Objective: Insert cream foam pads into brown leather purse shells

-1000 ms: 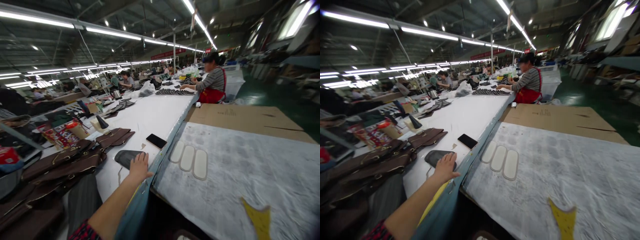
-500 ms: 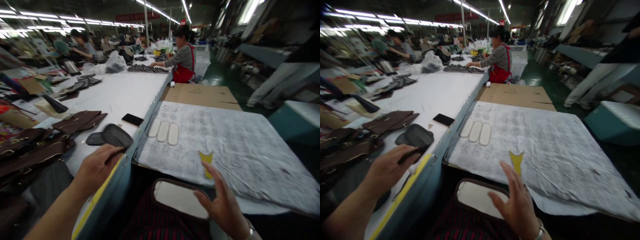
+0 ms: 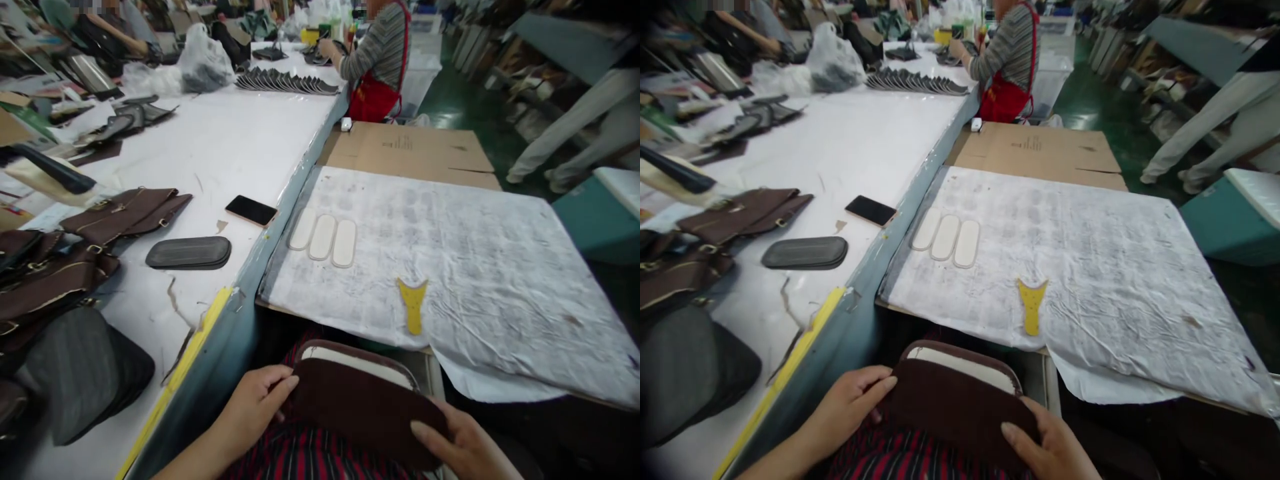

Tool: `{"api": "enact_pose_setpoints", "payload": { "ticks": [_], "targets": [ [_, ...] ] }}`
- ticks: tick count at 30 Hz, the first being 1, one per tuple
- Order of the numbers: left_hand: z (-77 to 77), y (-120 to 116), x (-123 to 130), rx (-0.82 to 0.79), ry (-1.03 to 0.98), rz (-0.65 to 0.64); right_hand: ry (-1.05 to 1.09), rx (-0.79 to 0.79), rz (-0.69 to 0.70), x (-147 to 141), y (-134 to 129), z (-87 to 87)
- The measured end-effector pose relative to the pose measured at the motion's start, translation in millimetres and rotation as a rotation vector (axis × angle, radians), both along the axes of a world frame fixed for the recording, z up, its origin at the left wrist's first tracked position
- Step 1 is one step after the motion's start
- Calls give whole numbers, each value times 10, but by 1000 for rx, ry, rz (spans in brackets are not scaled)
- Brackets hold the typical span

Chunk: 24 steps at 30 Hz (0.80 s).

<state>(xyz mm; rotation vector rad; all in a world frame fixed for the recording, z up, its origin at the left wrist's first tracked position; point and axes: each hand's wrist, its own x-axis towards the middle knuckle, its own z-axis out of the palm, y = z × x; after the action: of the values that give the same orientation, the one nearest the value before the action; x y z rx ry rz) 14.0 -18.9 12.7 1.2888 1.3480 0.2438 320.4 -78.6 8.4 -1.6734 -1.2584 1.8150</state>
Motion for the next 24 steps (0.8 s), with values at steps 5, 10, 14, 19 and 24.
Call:
{"api": "enact_pose_setpoints", "payload": {
  "ticks": [5, 10, 14, 19, 24],
  "targets": [
    [-111, 196, 96, 51, 176, -3, -30, 38, -132, -86, 105, -146],
    [-141, 318, 102, 230, 300, -74, -42, 42, -132, -93, 121, -213],
    [-180, 331, 68, -47, 146, -13, 17, 11, -156, -91, 141, -169],
    [-192, 326, 56, -197, 35, 38, 47, 25, -169, -135, 193, -57],
    [-133, 362, 87, -24, 167, -64, 9, 16, -195, -149, 191, -46]
  ]
}}
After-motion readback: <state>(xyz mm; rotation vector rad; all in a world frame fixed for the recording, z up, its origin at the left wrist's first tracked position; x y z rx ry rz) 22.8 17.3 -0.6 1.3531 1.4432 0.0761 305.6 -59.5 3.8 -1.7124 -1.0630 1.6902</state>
